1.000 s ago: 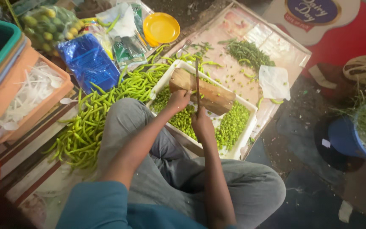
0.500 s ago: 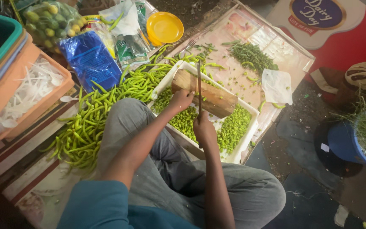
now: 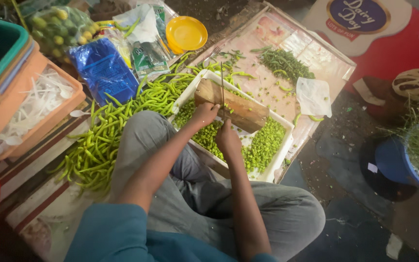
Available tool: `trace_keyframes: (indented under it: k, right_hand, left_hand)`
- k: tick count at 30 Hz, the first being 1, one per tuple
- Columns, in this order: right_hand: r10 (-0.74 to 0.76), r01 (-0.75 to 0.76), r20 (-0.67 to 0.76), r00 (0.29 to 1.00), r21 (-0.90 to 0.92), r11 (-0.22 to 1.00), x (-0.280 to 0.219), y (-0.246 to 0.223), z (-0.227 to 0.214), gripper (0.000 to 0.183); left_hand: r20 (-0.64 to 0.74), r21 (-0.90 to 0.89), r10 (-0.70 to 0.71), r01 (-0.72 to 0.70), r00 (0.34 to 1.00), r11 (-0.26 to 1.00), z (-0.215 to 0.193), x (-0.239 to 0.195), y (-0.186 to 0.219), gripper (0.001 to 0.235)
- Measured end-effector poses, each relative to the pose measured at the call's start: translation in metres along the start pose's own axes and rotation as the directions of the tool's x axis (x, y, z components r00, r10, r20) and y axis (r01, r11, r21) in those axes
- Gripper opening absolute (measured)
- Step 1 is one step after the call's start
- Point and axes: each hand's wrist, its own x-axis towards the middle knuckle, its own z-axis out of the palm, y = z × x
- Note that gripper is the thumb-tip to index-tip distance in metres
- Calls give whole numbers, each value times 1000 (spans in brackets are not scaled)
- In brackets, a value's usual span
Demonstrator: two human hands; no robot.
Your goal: The person sits on the floor and uses a large knife to chop green chilies on a wooden block. They repeatedly pick up chilies, slice them into small pieces, and drop the chopped pieces into a white container below the block.
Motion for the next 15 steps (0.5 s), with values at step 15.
trace_keyframes:
  k: [15]
  right_hand:
    - [13,-15,30,999,53,998,-28,0,-28,29]
  left_hand:
    - [238,-551,-244,337,940,763,39,26,-48,39]
